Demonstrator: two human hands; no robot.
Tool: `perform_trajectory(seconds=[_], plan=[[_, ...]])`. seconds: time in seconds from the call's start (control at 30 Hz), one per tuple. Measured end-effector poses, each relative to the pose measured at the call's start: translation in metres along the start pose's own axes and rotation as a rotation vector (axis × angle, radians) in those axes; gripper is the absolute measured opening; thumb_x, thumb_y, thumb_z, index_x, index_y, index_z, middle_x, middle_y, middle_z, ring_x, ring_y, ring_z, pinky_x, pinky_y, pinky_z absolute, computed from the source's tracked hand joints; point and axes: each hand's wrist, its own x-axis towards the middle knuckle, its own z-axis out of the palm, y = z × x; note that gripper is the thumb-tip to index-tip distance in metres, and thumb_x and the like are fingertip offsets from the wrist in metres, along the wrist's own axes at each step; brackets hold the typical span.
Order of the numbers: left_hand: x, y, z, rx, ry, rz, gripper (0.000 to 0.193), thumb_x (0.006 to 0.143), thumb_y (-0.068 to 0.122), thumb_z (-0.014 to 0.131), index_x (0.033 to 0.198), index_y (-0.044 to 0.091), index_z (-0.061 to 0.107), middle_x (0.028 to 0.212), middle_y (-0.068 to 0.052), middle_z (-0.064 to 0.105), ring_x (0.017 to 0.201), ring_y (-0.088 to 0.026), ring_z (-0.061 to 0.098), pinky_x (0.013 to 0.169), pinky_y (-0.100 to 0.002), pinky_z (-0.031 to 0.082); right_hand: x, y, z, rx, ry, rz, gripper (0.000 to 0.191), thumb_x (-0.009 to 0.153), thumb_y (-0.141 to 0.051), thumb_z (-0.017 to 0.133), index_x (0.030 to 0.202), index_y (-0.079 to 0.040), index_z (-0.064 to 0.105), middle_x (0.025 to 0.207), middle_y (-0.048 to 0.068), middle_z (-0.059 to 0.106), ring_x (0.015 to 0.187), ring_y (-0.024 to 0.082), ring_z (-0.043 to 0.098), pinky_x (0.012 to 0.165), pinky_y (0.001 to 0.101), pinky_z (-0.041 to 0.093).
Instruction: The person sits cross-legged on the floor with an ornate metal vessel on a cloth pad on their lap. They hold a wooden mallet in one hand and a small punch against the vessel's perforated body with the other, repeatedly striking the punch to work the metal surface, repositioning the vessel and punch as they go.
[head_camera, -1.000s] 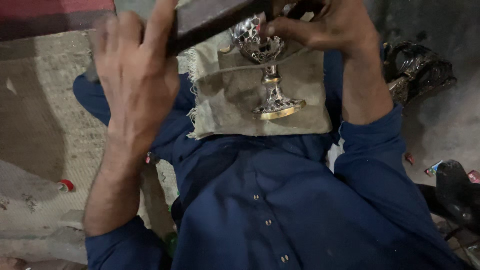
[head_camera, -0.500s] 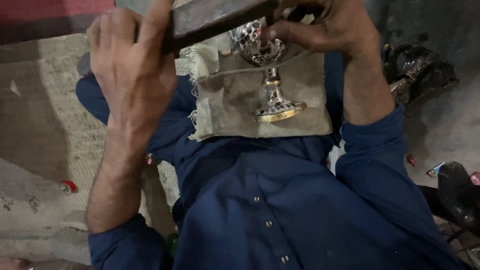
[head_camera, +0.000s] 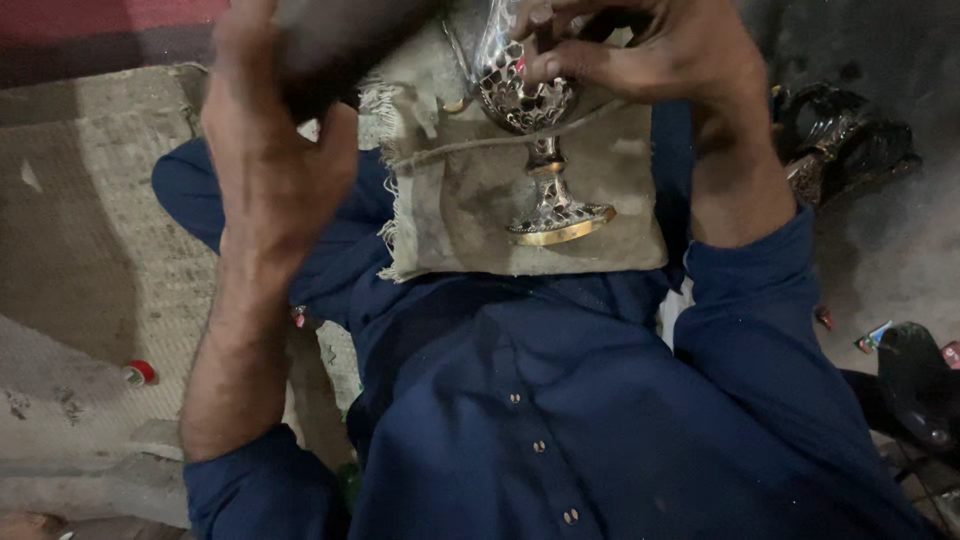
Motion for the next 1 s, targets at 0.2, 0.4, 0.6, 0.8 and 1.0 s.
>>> perform_trajectory(seconds=[0.2, 0.4, 0.6, 0.8, 1.0], plan=[[0.009, 0.006, -0.010, 0.375, -0.046, 0.155, 0.087, 0.078, -0.001, 0.082, 0.155, 0.018, 0.046, 0.107, -0.016, 0.055, 0.105, -0.039, 0.061, 0.106, -0.055, 0.050, -0.004, 0.003, 0.000, -0.002, -0.017, 0.038, 0.025, 0.112, -0.006, 0.077, 0.127, 0.002, 0.059, 0.115, 0.017, 0.072, 0.105, 0.022, 0.076, 0.085, 0.0301, 0.066], [0.007, 0.006, -0.008, -0.061, -0.033, -0.049, 0.081, 0.086, -0.005, 0.069, 0.157, 0.020, 0.040, 0.118, -0.011, 0.057, 0.113, -0.031, 0.060, 0.104, -0.046, 0.048, -0.001, 0.002, 0.000, -0.003, -0.016, 0.033, 0.024, 0.112, -0.005, 0.077, 0.130, -0.001, 0.062, 0.115, 0.015, 0.072, 0.103, 0.021, 0.077, 0.085, 0.0295, 0.067], [0.008, -0.002, -0.006, 0.084, -0.002, 0.067, 0.081, 0.080, -0.005, 0.076, 0.153, 0.013, 0.045, 0.127, -0.017, 0.055, 0.123, -0.036, 0.057, 0.114, -0.048, 0.046, 0.005, -0.007, -0.002, -0.037, -0.022, 0.043, 0.020, 0.108, -0.004, 0.076, 0.124, -0.001, 0.064, 0.112, 0.014, 0.073, 0.102, 0.022, 0.077, 0.083, 0.0307, 0.065], [0.007, -0.004, -0.004, 0.180, -0.003, 0.087, 0.075, 0.078, -0.007, 0.076, 0.147, 0.011, 0.052, 0.119, -0.016, 0.055, 0.113, -0.039, 0.057, 0.100, -0.050, 0.047, 0.013, -0.010, -0.002, -0.034, -0.046, 0.084, 0.019, 0.107, -0.008, 0.074, 0.123, -0.001, 0.067, 0.109, 0.014, 0.074, 0.097, 0.020, 0.076, 0.081, 0.0303, 0.065], [0.010, -0.008, -0.006, 0.184, 0.002, 0.112, 0.067, 0.080, -0.004, 0.078, 0.141, 0.009, 0.052, 0.114, -0.019, 0.056, 0.109, -0.042, 0.058, 0.099, -0.053, 0.048, 0.025, -0.022, -0.004, -0.143, -0.043, 0.138, 0.019, 0.100, -0.008, 0.075, 0.113, 0.003, 0.068, 0.100, 0.016, 0.072, 0.087, 0.023, 0.073, 0.074, 0.0336, 0.060]])
